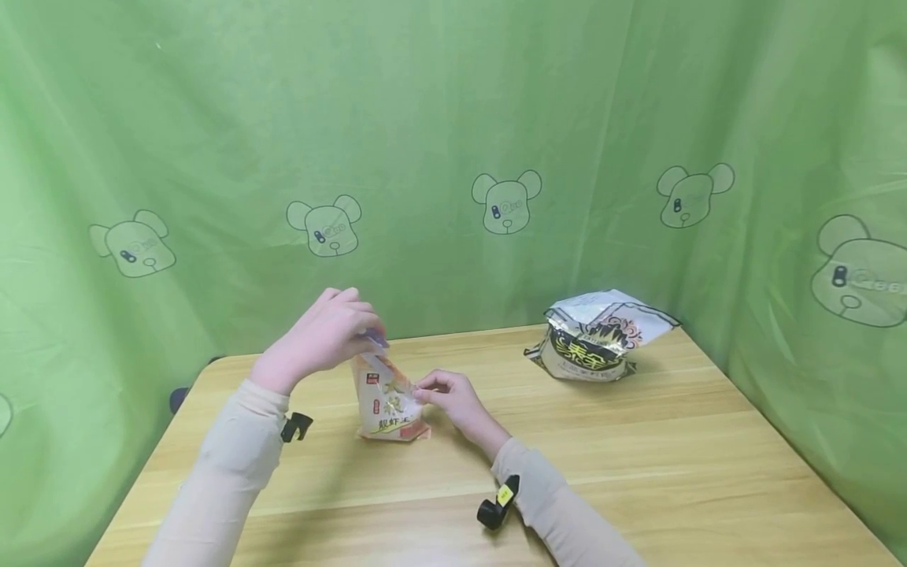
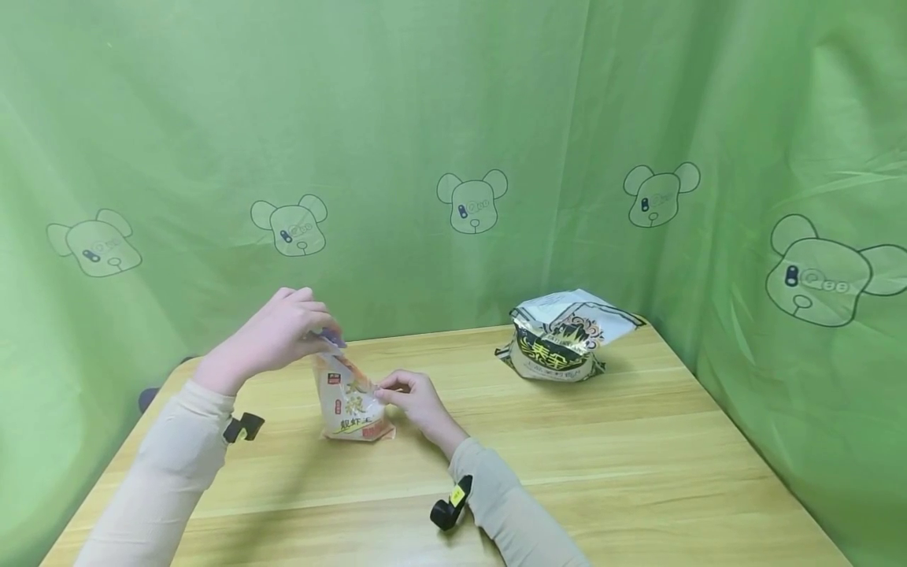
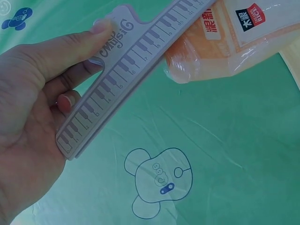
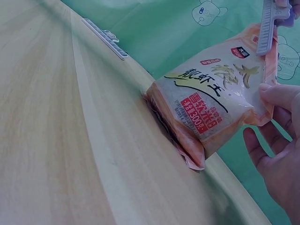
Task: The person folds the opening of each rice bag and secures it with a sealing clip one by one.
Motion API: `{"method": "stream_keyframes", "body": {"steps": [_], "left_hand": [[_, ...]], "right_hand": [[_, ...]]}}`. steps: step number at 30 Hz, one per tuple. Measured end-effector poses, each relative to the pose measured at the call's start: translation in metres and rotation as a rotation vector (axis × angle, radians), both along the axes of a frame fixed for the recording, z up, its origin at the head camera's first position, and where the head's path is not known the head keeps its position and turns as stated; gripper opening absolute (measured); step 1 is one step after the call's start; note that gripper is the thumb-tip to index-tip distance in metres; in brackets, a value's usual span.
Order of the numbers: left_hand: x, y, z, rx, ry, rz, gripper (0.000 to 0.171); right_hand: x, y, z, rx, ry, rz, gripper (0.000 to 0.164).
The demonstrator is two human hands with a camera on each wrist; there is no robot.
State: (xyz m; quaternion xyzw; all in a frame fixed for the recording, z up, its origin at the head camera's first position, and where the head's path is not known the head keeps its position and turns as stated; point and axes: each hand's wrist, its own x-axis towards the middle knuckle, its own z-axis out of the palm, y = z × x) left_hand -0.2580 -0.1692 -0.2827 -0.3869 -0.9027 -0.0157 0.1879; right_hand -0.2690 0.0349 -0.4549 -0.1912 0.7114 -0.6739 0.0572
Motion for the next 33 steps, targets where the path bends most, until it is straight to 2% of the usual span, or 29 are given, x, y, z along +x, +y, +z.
{"method": "stream_keyframes", "body": {"steps": [9,16,28,33], "left_hand": [[-0.005,0.002,-0.006,0.025,-0.036,-0.004,0.016],[-0.005,0.006,-0.012,0.021,-0.054,0.005,0.018],[-0.005,0.011,-0.017,0.014,-0.078,0.014,0.019],[-0.005,0.013,-0.020,0.019,-0.069,0.006,0.020]], "right_hand": [[0.000,0.000,0.002,0.001,-0.003,-0.002,0.018],[-0.013,-0.002,-0.021,-0.004,0.001,-0.020,0.023],[-0.019,0.000,-0.027,-0.088,-0.019,0.023,0.034],[-0.021,0.003,-0.028,-0.074,-0.018,0.041,0.039]]}}
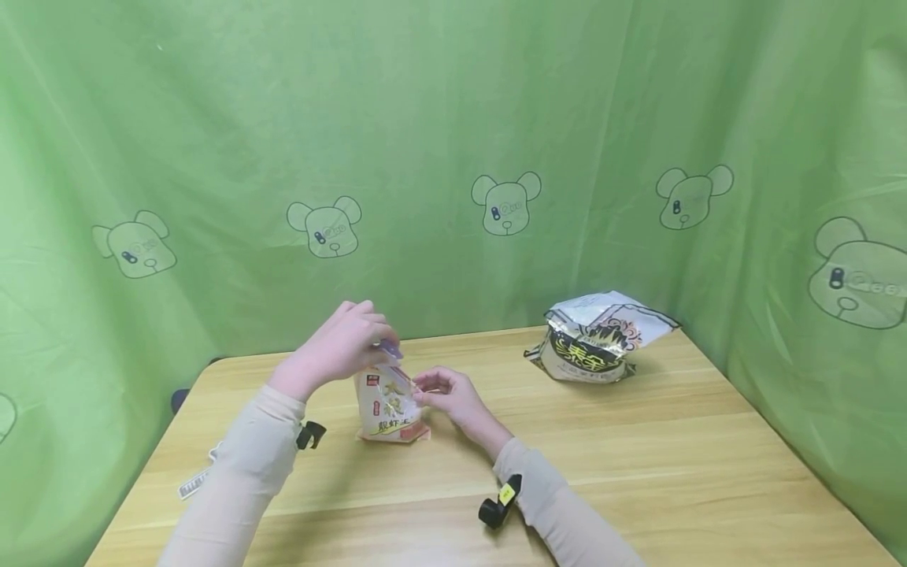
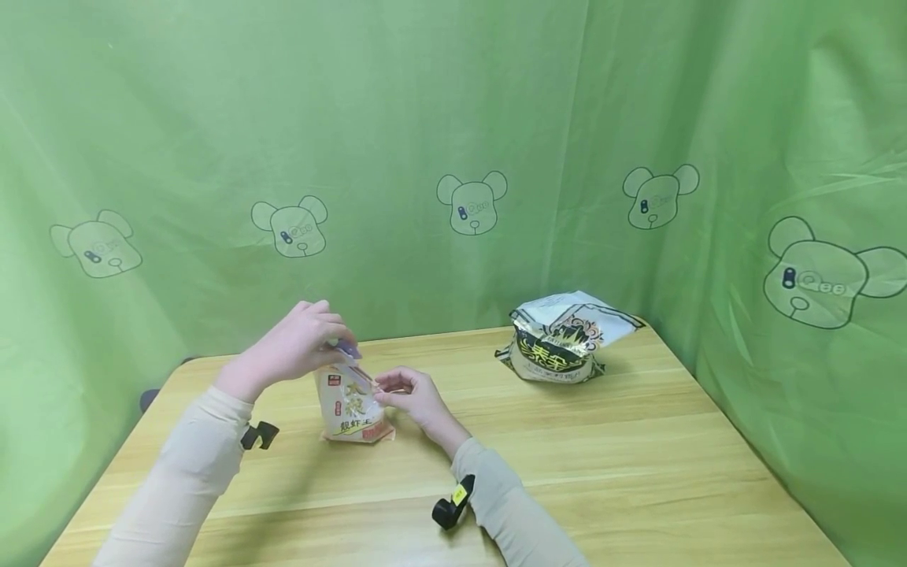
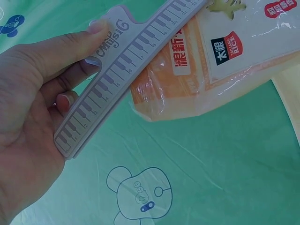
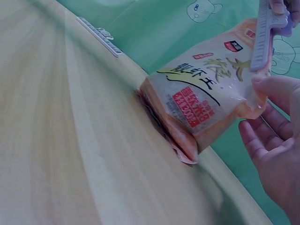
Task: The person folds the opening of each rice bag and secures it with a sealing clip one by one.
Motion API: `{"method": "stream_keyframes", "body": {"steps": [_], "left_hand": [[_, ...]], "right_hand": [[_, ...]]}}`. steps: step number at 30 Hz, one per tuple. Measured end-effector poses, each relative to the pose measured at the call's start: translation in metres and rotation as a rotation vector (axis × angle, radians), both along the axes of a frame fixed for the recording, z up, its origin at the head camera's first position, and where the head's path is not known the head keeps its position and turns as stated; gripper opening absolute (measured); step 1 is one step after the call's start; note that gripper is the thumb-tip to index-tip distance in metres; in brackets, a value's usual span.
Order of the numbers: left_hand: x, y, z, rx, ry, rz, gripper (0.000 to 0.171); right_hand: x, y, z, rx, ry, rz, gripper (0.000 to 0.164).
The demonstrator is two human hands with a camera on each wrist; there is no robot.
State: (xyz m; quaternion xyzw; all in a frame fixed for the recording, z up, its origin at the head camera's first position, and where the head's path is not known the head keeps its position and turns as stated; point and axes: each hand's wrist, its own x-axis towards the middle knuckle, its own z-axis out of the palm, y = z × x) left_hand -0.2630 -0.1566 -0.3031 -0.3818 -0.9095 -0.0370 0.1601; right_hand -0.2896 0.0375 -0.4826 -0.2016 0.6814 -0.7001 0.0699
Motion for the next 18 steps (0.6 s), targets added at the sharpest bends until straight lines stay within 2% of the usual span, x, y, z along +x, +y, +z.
{"method": "stream_keyframes", "body": {"steps": [7,14,18], "left_hand": [[0.000,0.001,-0.002,0.000,0.010,-0.004,0.020],[-0.001,0.003,-0.006,-0.013,-0.005,-0.003,0.019],[0.000,0.005,-0.007,-0.009,-0.009,-0.008,0.019]], "right_hand": [[0.000,0.005,0.006,0.037,-0.017,0.016,0.037],[0.010,0.008,0.023,0.056,-0.010,0.046,0.037],[0.004,0.011,0.017,0.048,-0.012,0.068,0.038]]}}
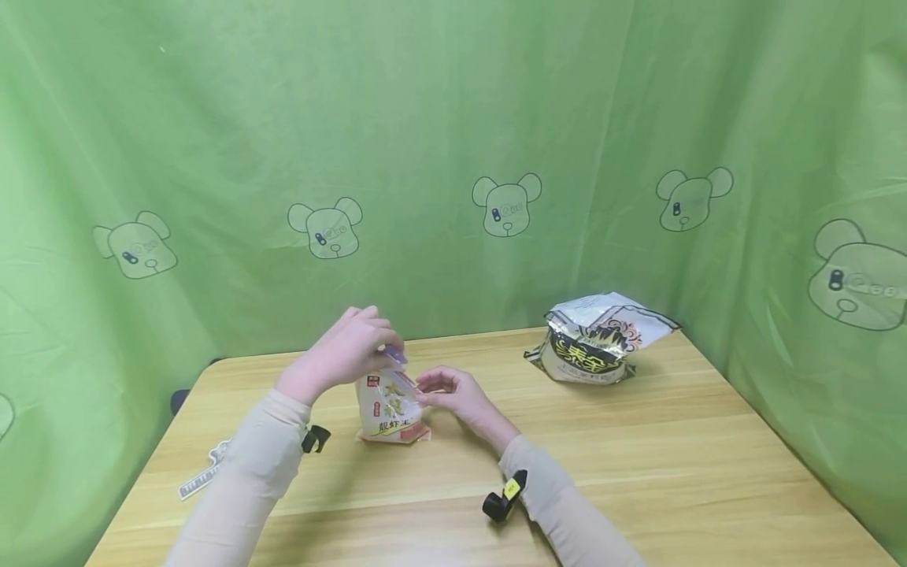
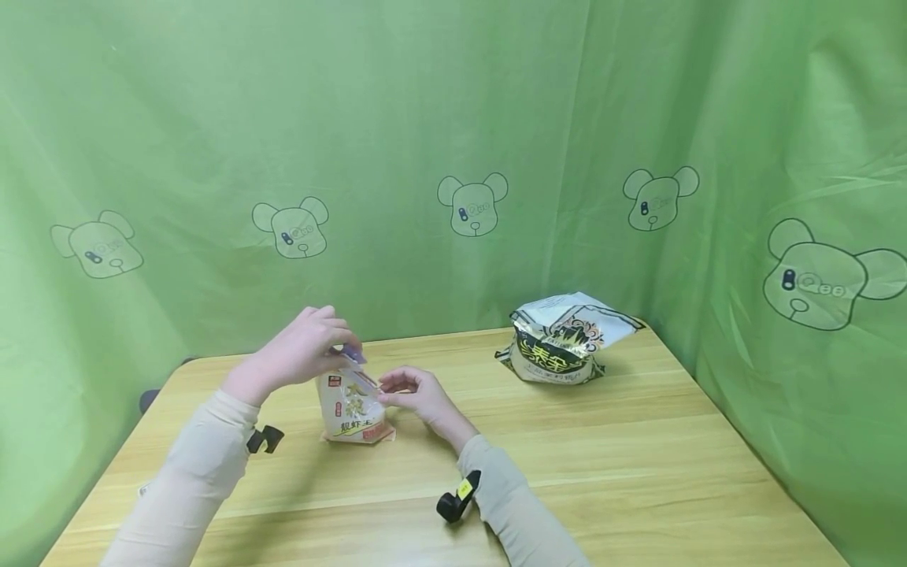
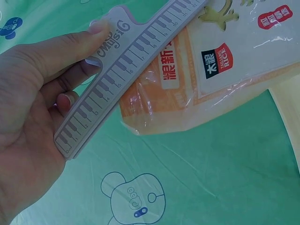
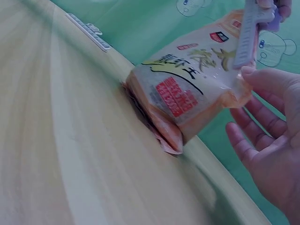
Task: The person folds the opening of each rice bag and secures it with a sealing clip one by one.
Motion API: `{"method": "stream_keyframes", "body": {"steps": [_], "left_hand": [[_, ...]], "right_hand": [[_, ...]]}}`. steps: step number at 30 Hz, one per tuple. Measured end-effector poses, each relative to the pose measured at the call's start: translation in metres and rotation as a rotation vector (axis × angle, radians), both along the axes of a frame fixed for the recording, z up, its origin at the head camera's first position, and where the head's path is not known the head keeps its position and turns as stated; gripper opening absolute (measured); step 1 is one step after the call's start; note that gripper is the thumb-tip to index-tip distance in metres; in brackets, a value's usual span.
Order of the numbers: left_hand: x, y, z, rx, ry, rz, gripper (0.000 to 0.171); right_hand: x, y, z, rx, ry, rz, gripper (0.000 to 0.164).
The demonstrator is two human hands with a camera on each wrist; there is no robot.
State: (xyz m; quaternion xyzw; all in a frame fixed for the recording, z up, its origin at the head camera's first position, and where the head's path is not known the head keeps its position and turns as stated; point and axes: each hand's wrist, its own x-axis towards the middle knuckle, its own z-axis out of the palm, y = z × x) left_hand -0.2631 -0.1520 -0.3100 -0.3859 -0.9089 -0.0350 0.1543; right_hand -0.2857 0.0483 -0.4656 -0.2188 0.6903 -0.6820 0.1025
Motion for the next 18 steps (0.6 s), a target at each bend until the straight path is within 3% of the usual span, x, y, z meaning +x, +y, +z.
{"method": "stream_keyframes", "body": {"steps": [5,18], "left_hand": [[0.001,0.002,-0.002,0.001,-0.019,0.000,0.019],[-0.002,0.004,-0.012,0.010,-0.012,-0.011,0.022]], "right_hand": [[-0.012,0.004,-0.015,0.006,0.002,0.030,0.041],[-0.015,0.009,-0.018,0.065,-0.046,0.074,0.041]]}}
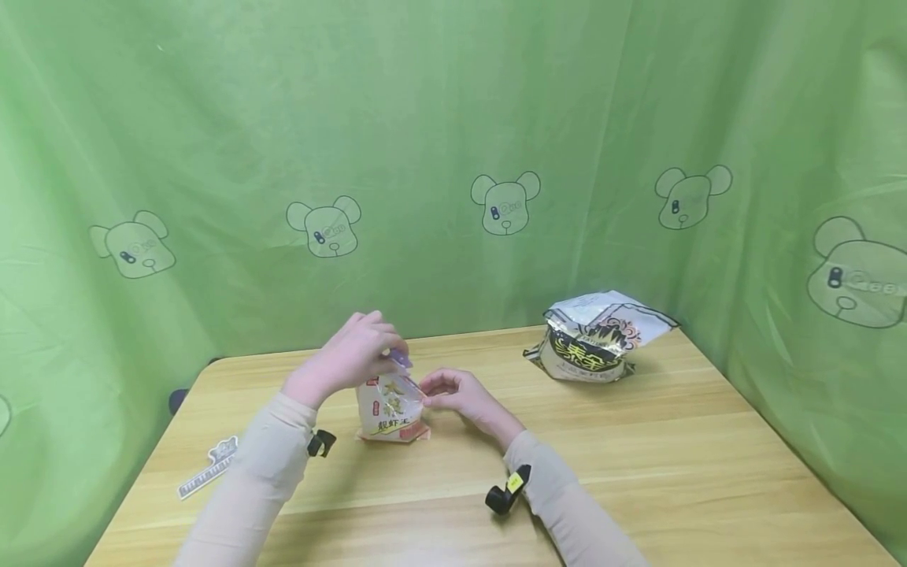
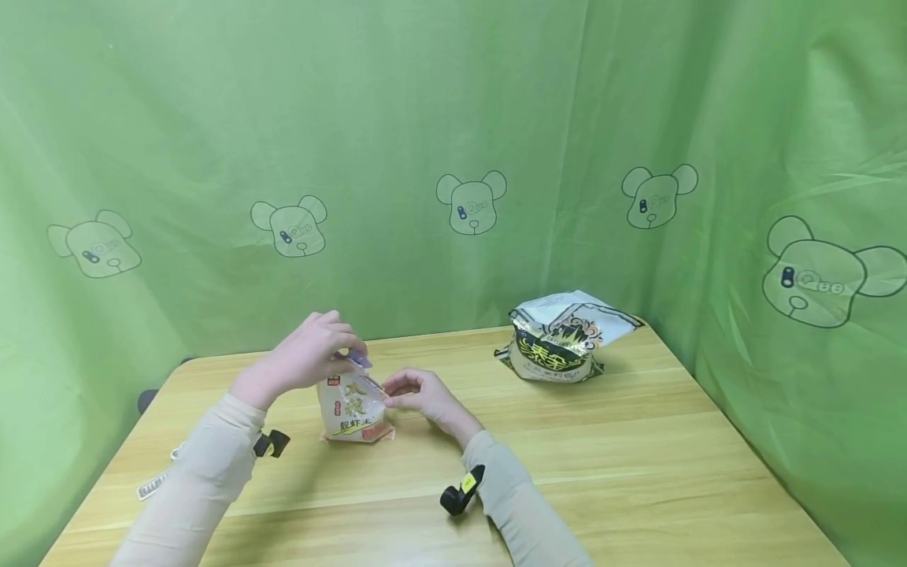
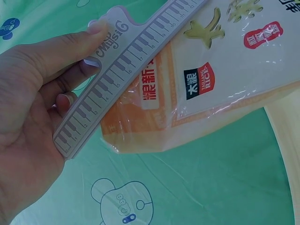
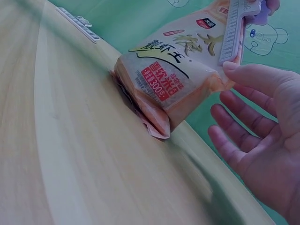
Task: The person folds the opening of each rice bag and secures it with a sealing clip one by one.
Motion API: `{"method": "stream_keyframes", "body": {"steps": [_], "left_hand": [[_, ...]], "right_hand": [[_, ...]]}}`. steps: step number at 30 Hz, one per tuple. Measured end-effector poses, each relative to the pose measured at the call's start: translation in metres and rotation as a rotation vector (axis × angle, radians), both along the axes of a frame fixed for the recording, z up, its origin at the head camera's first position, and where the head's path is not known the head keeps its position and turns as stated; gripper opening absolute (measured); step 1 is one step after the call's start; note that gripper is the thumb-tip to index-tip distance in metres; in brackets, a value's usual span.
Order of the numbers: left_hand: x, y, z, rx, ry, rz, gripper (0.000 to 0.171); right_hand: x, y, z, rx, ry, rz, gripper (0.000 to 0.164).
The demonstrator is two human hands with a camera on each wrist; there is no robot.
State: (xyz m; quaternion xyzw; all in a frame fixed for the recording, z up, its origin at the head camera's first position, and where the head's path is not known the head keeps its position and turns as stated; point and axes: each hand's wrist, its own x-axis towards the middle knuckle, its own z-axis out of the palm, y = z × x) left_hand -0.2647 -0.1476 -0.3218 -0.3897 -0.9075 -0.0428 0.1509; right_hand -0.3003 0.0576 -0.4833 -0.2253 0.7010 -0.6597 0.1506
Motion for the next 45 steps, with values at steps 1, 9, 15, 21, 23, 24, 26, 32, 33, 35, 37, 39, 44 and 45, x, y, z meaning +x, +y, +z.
{"method": "stream_keyframes", "body": {"steps": [1,9,15,21,23,24,26,32,33,35,37,39,44,45], "left_hand": [[0.000,0.000,-0.001,0.000,0.006,-0.003,0.022],[-0.002,0.000,-0.005,0.005,0.002,-0.007,0.022],[-0.003,0.003,-0.010,0.013,-0.012,-0.017,0.022],[-0.001,0.004,-0.011,0.019,-0.011,-0.025,0.022],[-0.001,0.004,-0.012,0.021,-0.011,-0.022,0.022],[-0.001,0.004,-0.012,0.024,-0.011,-0.020,0.022],[-0.002,0.005,-0.013,0.028,-0.008,-0.019,0.022],[-0.003,0.006,-0.017,0.037,-0.015,-0.025,0.022],[-0.003,0.007,-0.017,0.037,-0.019,-0.025,0.022],[-0.002,0.007,-0.018,0.040,-0.025,-0.023,0.022],[-0.002,0.008,-0.017,0.041,-0.031,-0.022,0.022],[-0.001,0.008,-0.017,0.039,-0.032,-0.020,0.022],[-0.001,0.010,-0.018,0.033,-0.037,-0.014,0.022],[-0.001,0.010,-0.018,0.031,-0.037,-0.012,0.022]], "right_hand": [[0.000,0.000,0.000,0.004,0.000,0.003,0.040],[0.008,0.002,0.012,0.054,0.004,0.023,0.032],[0.013,0.003,0.018,0.058,-0.001,0.033,0.032],[0.012,0.002,0.015,0.050,-0.007,0.041,0.031],[0.012,0.002,0.016,0.051,-0.007,0.043,0.030],[0.012,0.002,0.016,0.052,-0.008,0.044,0.030],[0.012,0.002,0.017,0.054,-0.009,0.044,0.030],[0.014,0.003,0.018,0.066,-0.016,0.039,0.030],[0.014,0.003,0.018,0.067,-0.017,0.038,0.030],[0.014,0.003,0.018,0.068,-0.021,0.039,0.031],[0.013,0.003,0.018,0.067,-0.026,0.042,0.030],[0.013,0.003,0.017,0.060,-0.026,0.048,0.029],[0.012,0.003,0.015,0.064,-0.016,0.053,0.028],[0.012,0.003,0.015,0.068,-0.012,0.053,0.027]]}}
